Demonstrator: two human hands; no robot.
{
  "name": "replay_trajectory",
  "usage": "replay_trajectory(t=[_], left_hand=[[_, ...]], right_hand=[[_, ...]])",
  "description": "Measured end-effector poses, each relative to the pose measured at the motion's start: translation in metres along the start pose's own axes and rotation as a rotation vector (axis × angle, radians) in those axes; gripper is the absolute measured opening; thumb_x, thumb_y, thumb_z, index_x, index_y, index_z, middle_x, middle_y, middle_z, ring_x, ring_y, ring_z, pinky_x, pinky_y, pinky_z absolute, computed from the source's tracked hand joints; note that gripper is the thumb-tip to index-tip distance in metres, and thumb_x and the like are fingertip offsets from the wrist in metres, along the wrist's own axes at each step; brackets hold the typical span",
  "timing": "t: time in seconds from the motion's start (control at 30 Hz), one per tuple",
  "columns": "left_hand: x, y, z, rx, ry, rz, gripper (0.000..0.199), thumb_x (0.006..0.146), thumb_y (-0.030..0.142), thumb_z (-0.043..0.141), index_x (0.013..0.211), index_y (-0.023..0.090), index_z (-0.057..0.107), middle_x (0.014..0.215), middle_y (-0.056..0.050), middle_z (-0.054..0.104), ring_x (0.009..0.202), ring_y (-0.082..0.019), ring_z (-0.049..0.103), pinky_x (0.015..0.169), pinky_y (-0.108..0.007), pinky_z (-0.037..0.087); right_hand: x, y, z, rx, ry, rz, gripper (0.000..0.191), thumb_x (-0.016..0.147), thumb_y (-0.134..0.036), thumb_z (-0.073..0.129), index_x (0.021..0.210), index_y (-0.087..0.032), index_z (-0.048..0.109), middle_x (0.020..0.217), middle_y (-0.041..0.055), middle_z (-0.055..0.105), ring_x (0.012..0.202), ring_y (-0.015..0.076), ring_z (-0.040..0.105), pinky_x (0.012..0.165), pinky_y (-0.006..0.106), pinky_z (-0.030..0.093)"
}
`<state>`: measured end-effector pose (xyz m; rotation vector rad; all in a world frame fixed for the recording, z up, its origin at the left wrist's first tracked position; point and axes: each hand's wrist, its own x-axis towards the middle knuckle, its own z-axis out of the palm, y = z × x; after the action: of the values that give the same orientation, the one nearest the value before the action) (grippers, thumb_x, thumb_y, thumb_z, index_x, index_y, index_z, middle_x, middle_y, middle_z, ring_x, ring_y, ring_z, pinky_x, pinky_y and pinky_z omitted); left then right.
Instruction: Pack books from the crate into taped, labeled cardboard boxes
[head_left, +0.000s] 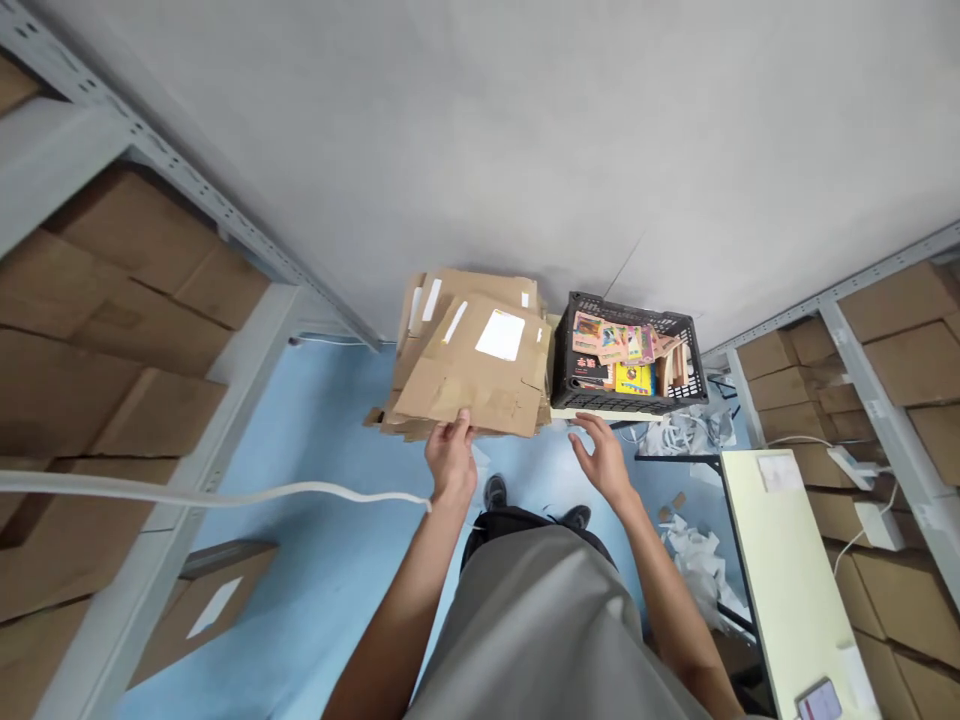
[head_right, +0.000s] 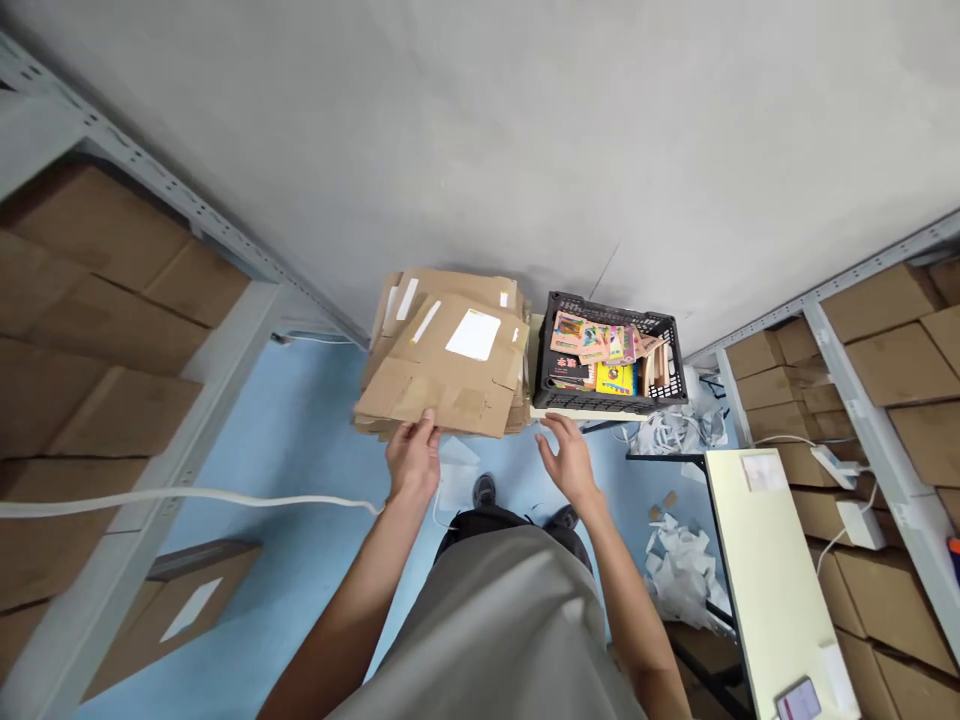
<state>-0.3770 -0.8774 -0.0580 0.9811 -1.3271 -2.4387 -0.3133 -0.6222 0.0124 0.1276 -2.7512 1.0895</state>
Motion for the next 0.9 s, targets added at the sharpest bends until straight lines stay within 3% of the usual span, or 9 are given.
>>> replay_trajectory(t=[0.13,0.27,0.4,0.5,0.6,0.7,0.8,0.9], left_hand=[[-0.037,-0.008,0.041,0.132,-0.217,0.137,0.047,0.078,0.061,0.096,0.089,0.023,0.070,0.093,-0.002,0.077,0.104,-0.021,0.075,0.098,-0.034,0.059],[-0.091,-0.040,0.112,0.188,-0.548,0.150,0.055,0.081,0.068,0.093,0.113,0.024,0.079,0.126,-0.009,0.084,0.133,-0.029,0.074,0.115,-0.040,0.058],[-0.162,-0.102,0.186,0.213,-0.768,0.053,0.066,0.076,0.072,0.097,0.118,0.024,0.080,0.132,-0.011,0.084,0.137,-0.030,0.073,0.120,-0.042,0.057],[-0.223,-0.158,0.231,0.268,-0.935,-0.044,0.067,0.072,0.070,0.100,0.117,0.024,0.081,0.132,-0.010,0.084,0.134,-0.029,0.074,0.122,-0.041,0.057],[-0.283,-0.210,0.265,0.361,-1.111,-0.155,0.067,0.070,0.069,0.102,0.115,0.024,0.081,0.126,-0.011,0.085,0.129,-0.028,0.076,0.118,-0.040,0.059],[-0.332,-0.254,0.290,0.473,-1.282,-0.255,0.067,0.069,0.069,0.102,0.113,0.023,0.081,0.121,-0.011,0.085,0.123,-0.029,0.078,0.115,-0.042,0.061],[-0.367,-0.295,0.313,0.588,-1.407,-0.317,0.070,0.068,0.072,0.100,0.113,0.023,0.081,0.115,-0.010,0.085,0.117,-0.031,0.079,0.110,-0.043,0.063],[-0.392,-0.340,0.340,0.692,-1.503,-0.328,0.067,0.068,0.069,0.099,0.110,0.021,0.080,0.113,-0.011,0.084,0.113,-0.031,0.079,0.106,-0.040,0.063]], right_hand=[[-0.012,0.028,-0.071,-0.013,0.217,0.031,0.035,0.115,-0.041,0.060,0.139,-0.024,0.077,0.143,0.0167,0.078,0.138,0.0328,0.073,0.123,0.056,0.059],[-0.050,0.074,-0.161,-0.096,0.541,0.132,0.044,0.114,-0.048,0.060,0.151,-0.024,0.070,0.151,0.0181,0.073,0.144,0.0338,0.068,0.125,0.059,0.057],[-0.128,0.132,-0.239,-0.217,0.827,0.322,0.059,0.112,-0.054,0.062,0.162,-0.023,0.060,0.160,0.0201,0.066,0.151,0.0356,0.062,0.127,0.063,0.053],[-0.203,0.174,-0.282,-0.214,0.925,0.491,0.064,0.111,-0.057,0.060,0.167,-0.024,0.055,0.164,0.0208,0.064,0.150,0.0358,0.063,0.121,0.062,0.058],[-0.278,0.205,-0.309,-0.156,1.016,0.661,0.067,0.109,-0.057,0.061,0.166,-0.022,0.056,0.163,0.0225,0.065,0.148,0.0356,0.066,0.120,0.060,0.059],[-0.339,0.226,-0.323,-0.107,1.140,0.812,0.070,0.105,-0.057,0.066,0.163,-0.019,0.058,0.158,0.0234,0.069,0.142,0.0354,0.070,0.116,0.058,0.062],[-0.384,0.244,-0.329,-0.102,1.247,0.966,0.069,0.101,-0.055,0.068,0.159,-0.018,0.062,0.143,0.0211,0.078,0.128,0.0333,0.076,0.105,0.053,0.066],[-0.418,0.264,-0.331,-0.072,1.279,1.106,0.056,0.096,-0.053,0.067,0.140,-0.017,0.072,0.124,0.0176,0.084,0.111,0.0307,0.080,0.096,0.049,0.068]])
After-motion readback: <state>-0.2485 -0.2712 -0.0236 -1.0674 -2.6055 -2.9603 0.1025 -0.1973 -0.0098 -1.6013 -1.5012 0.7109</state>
